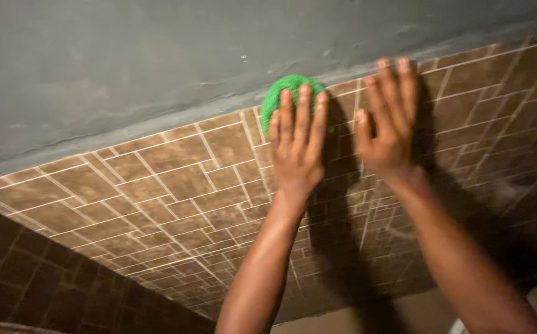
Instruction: The person scrubs a tiled wall with a green sponge, moving methodically across the surface in horizontal and vertical strokes. The person uses both hands to apply pressure and wipe the tiles, focusing on the upper section near the ceiling line.
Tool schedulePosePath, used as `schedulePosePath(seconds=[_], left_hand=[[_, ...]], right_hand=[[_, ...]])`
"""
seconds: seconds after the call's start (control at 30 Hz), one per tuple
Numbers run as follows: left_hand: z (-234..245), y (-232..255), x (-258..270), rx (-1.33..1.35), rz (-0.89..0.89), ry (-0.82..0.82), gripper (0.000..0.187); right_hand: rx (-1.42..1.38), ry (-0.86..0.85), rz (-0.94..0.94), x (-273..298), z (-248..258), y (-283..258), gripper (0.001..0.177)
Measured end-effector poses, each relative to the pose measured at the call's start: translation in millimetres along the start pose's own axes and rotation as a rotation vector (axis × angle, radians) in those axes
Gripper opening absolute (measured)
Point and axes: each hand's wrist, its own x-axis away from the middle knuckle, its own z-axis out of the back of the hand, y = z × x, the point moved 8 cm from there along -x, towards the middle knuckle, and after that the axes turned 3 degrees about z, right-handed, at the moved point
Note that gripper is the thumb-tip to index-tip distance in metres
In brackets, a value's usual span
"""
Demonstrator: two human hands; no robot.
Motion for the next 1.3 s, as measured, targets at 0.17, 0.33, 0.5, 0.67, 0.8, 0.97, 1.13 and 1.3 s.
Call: schedulePosePath(seconds=[0.17, 0.33, 0.5, 0.67, 0.8, 0.97, 1.13, 1.3], left_hand=[[-55, 83, -25, 0.083, -0.125, -0.109, 0.057], [-111, 165, -53, 0.086, -0.189, -0.248, 0.057], [-140, 223, -73, 0.044, -0.273, -0.411, 0.061], [-141, 260, -88, 0.022, -0.339, -0.503, 0.066], [-152, 274, -81, -0.009, -0.474, -0.538, 0.062], [-151, 259, -45, 0.033, -0.527, -0.489, 0.058], [-124, 204, -16, 0.046, -0.397, -0.484, 0.056], [-80, 122, 12, 0.140, -0.174, -0.389, 0.053]], right_hand=[[0.123, -0.040, -0.120, 35, 46, 89, 0.047], [0.129, -0.028, -0.165, 54, 91, 129, 0.044], [0.192, -0.089, -0.216, 70, 123, 158, 0.047], [0.205, -0.088, -0.265, 84, 135, 174, 0.052], [0.200, -0.057, -0.362, 96, 138, 188, 0.053], [0.169, -0.024, -0.399, 107, 124, 176, 0.056], [0.099, -0.051, -0.313, 104, 87, 128, 0.060], [0.039, -0.111, -0.234, 93, 48, 63, 0.062]])
